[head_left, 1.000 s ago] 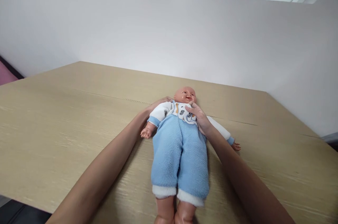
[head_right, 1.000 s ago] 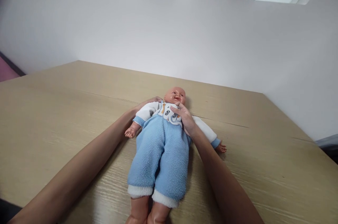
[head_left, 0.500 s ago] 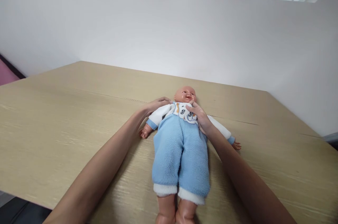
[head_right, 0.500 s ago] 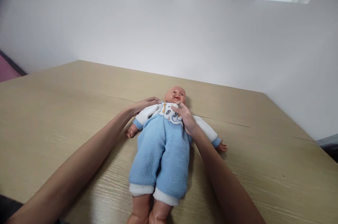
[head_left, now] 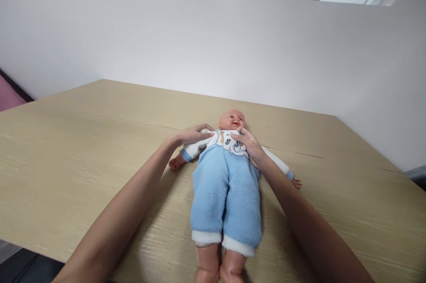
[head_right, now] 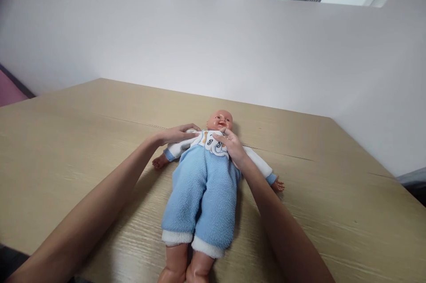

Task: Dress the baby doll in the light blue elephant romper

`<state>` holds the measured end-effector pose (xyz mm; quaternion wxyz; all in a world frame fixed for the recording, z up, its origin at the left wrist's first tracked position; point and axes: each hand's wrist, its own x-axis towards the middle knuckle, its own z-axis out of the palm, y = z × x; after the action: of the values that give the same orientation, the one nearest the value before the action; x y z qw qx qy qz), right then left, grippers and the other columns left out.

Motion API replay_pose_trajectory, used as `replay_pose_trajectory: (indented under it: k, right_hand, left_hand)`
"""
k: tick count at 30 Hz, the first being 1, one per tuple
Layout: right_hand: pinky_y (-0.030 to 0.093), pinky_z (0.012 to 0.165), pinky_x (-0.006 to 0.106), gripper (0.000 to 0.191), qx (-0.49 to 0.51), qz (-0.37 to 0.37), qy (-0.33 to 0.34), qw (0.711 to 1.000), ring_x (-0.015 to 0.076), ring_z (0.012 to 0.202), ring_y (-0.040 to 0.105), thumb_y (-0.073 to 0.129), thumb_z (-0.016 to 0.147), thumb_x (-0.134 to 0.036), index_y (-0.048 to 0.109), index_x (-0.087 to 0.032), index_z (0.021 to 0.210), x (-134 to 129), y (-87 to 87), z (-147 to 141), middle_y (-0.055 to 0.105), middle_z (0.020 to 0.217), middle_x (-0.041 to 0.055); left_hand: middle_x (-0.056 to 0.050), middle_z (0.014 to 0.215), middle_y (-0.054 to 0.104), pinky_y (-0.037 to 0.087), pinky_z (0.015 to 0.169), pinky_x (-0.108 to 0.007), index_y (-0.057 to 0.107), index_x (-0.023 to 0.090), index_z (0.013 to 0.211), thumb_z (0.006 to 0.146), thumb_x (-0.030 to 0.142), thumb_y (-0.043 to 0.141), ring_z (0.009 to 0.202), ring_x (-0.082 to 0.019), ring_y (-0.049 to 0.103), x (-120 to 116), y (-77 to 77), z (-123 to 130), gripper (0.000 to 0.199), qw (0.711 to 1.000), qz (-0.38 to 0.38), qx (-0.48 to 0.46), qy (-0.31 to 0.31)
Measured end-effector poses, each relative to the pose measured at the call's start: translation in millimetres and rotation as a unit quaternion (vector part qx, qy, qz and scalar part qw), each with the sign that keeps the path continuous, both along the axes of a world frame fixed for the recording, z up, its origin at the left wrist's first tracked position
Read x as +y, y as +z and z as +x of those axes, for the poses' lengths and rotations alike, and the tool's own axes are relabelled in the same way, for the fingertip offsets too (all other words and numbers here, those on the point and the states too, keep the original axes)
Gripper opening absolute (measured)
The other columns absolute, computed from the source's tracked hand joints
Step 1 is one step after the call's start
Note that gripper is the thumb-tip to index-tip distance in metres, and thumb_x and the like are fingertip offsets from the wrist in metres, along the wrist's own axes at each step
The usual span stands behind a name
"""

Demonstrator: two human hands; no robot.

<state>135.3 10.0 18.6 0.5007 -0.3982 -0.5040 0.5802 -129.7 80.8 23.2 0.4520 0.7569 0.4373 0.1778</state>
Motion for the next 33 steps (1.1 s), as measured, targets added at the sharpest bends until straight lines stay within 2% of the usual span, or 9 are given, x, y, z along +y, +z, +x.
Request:
replay_pose_trajectory:
  k: [2, 6, 9, 12, 17, 20, 23, 28, 33]
  right_hand:
    - [0.047, 0.065, 0.031, 0.042, -0.123, 0.061, -0.033, 0.990, 0.0182, 0.070, 0.063, 0.089, 0.076, -0.054, 0.058, -0.026, 0.084, 2, 2.8, 8, 0.072, 0.079, -0.0027]
    - [0.040, 0.064, 0.031, 0.038, -0.360, 0.145, -0.094, 0.917, 0.0197, 0.070, 0.058, 0.080, 0.084, -0.058, 0.061, -0.026, 0.078, 2, 5.2, 21, 0.065, 0.069, -0.0035]
    - [0.040, 0.067, 0.033, 0.039, -0.421, 0.144, -0.098, 0.890, 0.0217, 0.074, 0.061, 0.075, 0.088, -0.062, 0.062, -0.026, 0.078, -1, 5.0, 21, 0.069, 0.073, -0.0018]
    - [0.040, 0.068, 0.034, 0.041, -0.464, 0.161, -0.119, 0.863, 0.0243, 0.075, 0.064, 0.071, 0.090, -0.066, 0.063, -0.027, 0.080, -3, 5.0, 18, 0.073, 0.078, 0.0016]
    - [0.036, 0.070, 0.037, 0.043, -0.602, 0.194, -0.231, 0.739, 0.0313, 0.079, 0.068, 0.066, 0.092, -0.069, 0.068, -0.027, 0.091, -3, 7.2, 21, 0.077, 0.084, 0.0119]
    - [0.038, 0.071, 0.039, 0.042, -0.645, 0.205, -0.240, 0.696, 0.0323, 0.081, 0.068, 0.058, 0.099, -0.064, 0.067, -0.025, 0.090, -8, 5.4, 34, 0.076, 0.084, 0.0133]
    - [0.043, 0.081, 0.041, 0.042, -0.643, 0.236, -0.246, 0.686, 0.0334, 0.093, 0.068, 0.050, 0.102, -0.061, 0.065, -0.023, 0.094, -23, -5.5, 60, 0.076, 0.096, 0.0141]
    - [0.046, 0.094, 0.050, 0.051, -0.658, 0.224, -0.266, 0.668, 0.0396, 0.109, 0.066, 0.050, 0.099, -0.065, 0.066, -0.020, 0.118, -70, -41.3, 139, 0.074, 0.113, 0.0194]
    - [0.050, 0.095, 0.050, 0.055, -0.616, 0.214, -0.213, 0.727, 0.0374, 0.108, 0.069, 0.061, 0.092, -0.069, 0.065, -0.024, 0.124, -109, -67.3, 188, 0.076, 0.118, 0.0148]
  left_hand:
    - [-0.003, 0.139, 0.072, 0.048, 0.098, -0.026, 0.069, 0.029, 0.135, 0.089, 0.074, 0.063, 0.122, -0.026, 0.066, 4, -4.6, -2, 0.065, 0.999, 0.025, 0.001, -0.022]
    - [-0.005, 0.138, 0.072, 0.049, 0.093, -0.026, 0.065, 0.029, 0.141, 0.087, 0.080, 0.060, 0.121, -0.027, 0.066, 8, -5.7, -7, 0.074, 0.998, 0.034, 0.045, -0.017]
    - [-0.010, 0.132, 0.075, 0.050, 0.086, -0.030, 0.066, 0.025, 0.139, 0.080, 0.087, 0.060, 0.111, -0.032, 0.070, 9, -2.2, -13, 0.086, 0.992, 0.014, 0.127, 0.018]
    - [-0.017, 0.135, 0.074, 0.049, 0.092, -0.034, 0.070, 0.021, 0.134, 0.074, 0.091, 0.063, 0.115, -0.037, 0.069, 11, -0.4, -21, 0.092, 0.983, 0.013, 0.178, 0.045]
    - [-0.020, 0.140, 0.071, 0.046, 0.102, -0.041, 0.073, 0.022, 0.128, 0.069, 0.090, 0.066, 0.124, -0.043, 0.067, 12, 2.5, -29, 0.090, 0.974, 0.009, 0.224, 0.036]
    - [-0.026, 0.140, 0.070, 0.044, 0.106, -0.048, 0.072, 0.019, 0.131, 0.071, 0.089, 0.065, 0.125, -0.048, 0.067, 5, 10.1, -26, 0.093, 0.954, 0.017, 0.294, 0.053]
    - [-0.030, 0.138, 0.069, 0.046, 0.104, -0.052, 0.071, 0.016, 0.131, 0.076, 0.088, 0.061, 0.123, -0.050, 0.067, -5, 21.6, -17, 0.092, 0.945, 0.038, 0.317, 0.075]
    - [-0.030, 0.146, 0.061, 0.041, 0.111, -0.053, 0.065, 0.013, 0.136, 0.093, 0.075, 0.053, 0.134, -0.047, 0.058, -26, 42.4, 2, 0.077, 0.934, 0.124, 0.323, 0.088]
    - [-0.024, 0.134, 0.065, 0.041, 0.111, -0.053, 0.064, 0.012, 0.130, 0.105, 0.059, 0.044, 0.129, -0.042, 0.057, -62, 53.2, 45, 0.057, 0.902, 0.324, 0.257, 0.127]
